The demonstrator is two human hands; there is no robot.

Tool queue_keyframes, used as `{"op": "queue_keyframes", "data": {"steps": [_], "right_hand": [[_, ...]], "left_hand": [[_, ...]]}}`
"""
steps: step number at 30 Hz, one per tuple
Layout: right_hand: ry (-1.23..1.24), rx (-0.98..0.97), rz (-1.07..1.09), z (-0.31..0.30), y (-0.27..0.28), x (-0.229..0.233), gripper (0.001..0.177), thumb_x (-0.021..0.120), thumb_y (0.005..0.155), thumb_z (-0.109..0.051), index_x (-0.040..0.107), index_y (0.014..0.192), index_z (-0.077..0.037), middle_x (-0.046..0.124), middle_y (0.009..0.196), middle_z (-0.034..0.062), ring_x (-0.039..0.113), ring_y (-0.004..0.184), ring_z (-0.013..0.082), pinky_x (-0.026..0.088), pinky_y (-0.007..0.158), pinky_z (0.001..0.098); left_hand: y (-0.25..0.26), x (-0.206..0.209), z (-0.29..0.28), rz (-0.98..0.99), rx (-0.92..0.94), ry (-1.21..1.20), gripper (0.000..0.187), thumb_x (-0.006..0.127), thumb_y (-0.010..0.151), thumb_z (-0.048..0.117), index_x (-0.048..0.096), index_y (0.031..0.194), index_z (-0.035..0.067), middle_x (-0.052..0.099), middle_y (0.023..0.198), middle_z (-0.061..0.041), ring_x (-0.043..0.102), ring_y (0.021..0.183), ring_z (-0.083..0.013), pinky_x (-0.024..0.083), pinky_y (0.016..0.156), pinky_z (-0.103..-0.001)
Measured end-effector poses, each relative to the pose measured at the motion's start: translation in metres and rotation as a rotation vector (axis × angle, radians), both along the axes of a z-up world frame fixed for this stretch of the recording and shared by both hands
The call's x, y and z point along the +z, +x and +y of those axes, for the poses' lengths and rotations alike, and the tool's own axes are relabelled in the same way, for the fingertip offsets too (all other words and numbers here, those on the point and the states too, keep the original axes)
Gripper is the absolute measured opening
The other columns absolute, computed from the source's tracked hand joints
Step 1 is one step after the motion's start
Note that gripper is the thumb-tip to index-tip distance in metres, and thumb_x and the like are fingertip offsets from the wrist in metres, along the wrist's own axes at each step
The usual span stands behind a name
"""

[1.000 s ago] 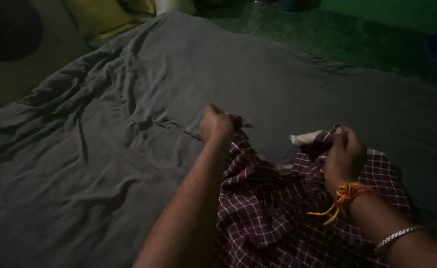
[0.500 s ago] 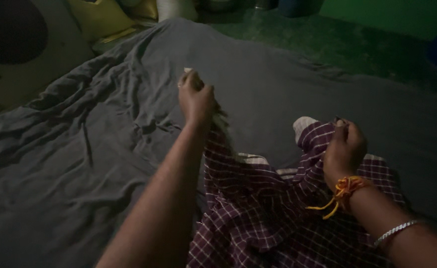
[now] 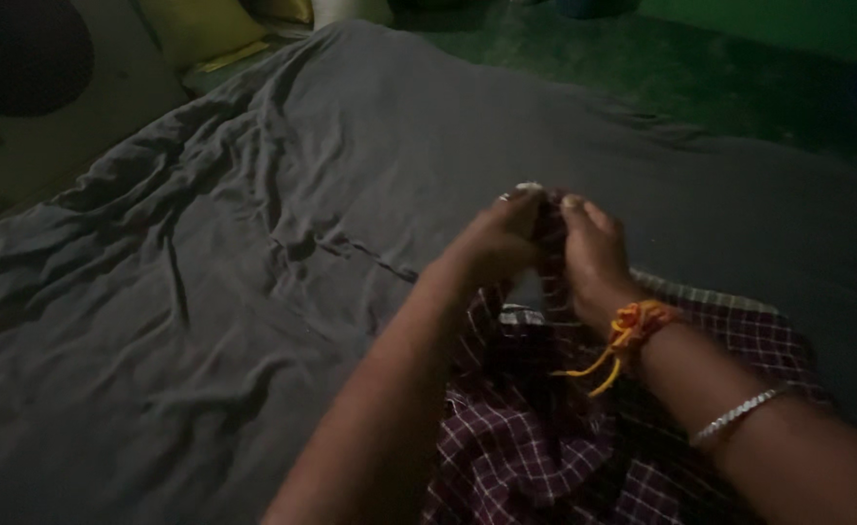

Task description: The person folds a maroon and white checkered cloth on a bed, aligning edges and making multiple folds to create a compact bundle. They then carry the folded cloth to a white metal trunk, open it, place the cloth inside, and close the trunk.

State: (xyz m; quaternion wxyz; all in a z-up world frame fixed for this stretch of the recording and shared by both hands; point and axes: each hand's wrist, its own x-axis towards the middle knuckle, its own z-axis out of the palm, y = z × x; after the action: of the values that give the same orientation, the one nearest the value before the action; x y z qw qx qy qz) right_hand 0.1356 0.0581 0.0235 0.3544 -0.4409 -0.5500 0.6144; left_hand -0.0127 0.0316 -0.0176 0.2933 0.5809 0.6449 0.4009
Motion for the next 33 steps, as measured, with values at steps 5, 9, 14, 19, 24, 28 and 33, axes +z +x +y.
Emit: {"op": "queue_keyframes", "data": {"steps": [5,9,14,19,24,28,33], "right_hand": [[0.012,0.174,0.033,0.003,-0.020,0.002,0.053,0.041,0.104,-0.044,0.062,0.128,-0.002,0.069,0.123,0.0122,0.066,0.115,0.0250,0.052,0.101,0.0376],[-0.019,0.336,0.126,0.031,-0.033,-0.019,0.057,0.042,0.101,-0.049,0.059,0.137,-0.008,0.063,0.132,0.0020,0.055,0.126,0.0181,0.041,0.107,0.0374],[0.278,0.339,-0.292,0.079,-0.038,-0.054,0.060,0.050,0.105,-0.033,0.033,0.156,-0.007,0.072,0.103,0.0132,0.064,0.087,0.0259,0.055,0.082,0.0455],[0.619,0.465,-0.493,0.086,-0.034,-0.078,0.031,0.065,0.095,-0.021,0.068,0.116,0.002,0.072,0.091,0.0131,0.066,0.076,0.0219,0.054,0.071,0.0396],[0.545,0.129,-0.711,0.084,-0.033,-0.076,0.027,0.071,0.091,-0.016,0.066,0.108,0.005,0.073,0.095,0.0180,0.071,0.083,0.0242,0.055,0.074,0.0406],[0.516,0.075,-0.447,0.082,-0.039,-0.071,0.019,0.064,0.093,-0.016,0.072,0.101,-0.001,0.075,0.090,0.0142,0.070,0.081,0.0248,0.054,0.077,0.0409],[0.701,-0.031,-0.345,0.084,-0.052,-0.058,0.017,0.060,0.098,-0.010,0.068,0.106,0.002,0.073,0.095,0.0164,0.070,0.089,0.0244,0.052,0.083,0.0379]], "left_hand": [[0.006,0.011,-0.006,0.124,0.010,0.235,0.066,0.085,0.070,0.012,0.060,0.131,0.005,0.069,0.123,-0.019,0.069,0.111,-0.0328,0.059,0.090,-0.041],[0.007,0.017,-0.011,0.196,0.204,0.247,0.047,0.080,0.074,0.009,0.068,0.119,0.003,0.076,0.110,-0.017,0.071,0.103,-0.0361,0.058,0.083,-0.044],[-0.006,0.021,-0.009,-0.027,0.533,0.068,0.021,0.069,0.087,0.015,0.077,0.105,0.009,0.077,0.096,-0.014,0.080,0.087,-0.0290,0.061,0.077,-0.041],[-0.034,0.011,0.003,0.015,0.336,0.209,0.027,0.067,0.087,0.015,0.077,0.111,0.008,0.079,0.108,-0.016,0.076,0.098,-0.0277,0.059,0.082,-0.040],[-0.045,-0.023,0.017,-0.518,0.331,0.091,0.075,0.069,0.084,0.017,0.038,0.152,0.009,0.040,0.151,-0.024,0.067,0.120,-0.0390,0.065,0.093,-0.046],[-0.050,-0.060,-0.004,-0.335,0.164,-0.216,0.124,0.092,0.070,0.020,0.008,0.160,0.008,0.029,0.161,-0.028,0.044,0.141,-0.0406,0.049,0.110,-0.048],[-0.035,-0.088,-0.012,-0.106,-0.067,-0.489,0.113,0.089,0.073,0.021,0.014,0.155,0.008,0.033,0.155,-0.026,0.046,0.136,-0.0385,0.050,0.107,-0.047]]}}
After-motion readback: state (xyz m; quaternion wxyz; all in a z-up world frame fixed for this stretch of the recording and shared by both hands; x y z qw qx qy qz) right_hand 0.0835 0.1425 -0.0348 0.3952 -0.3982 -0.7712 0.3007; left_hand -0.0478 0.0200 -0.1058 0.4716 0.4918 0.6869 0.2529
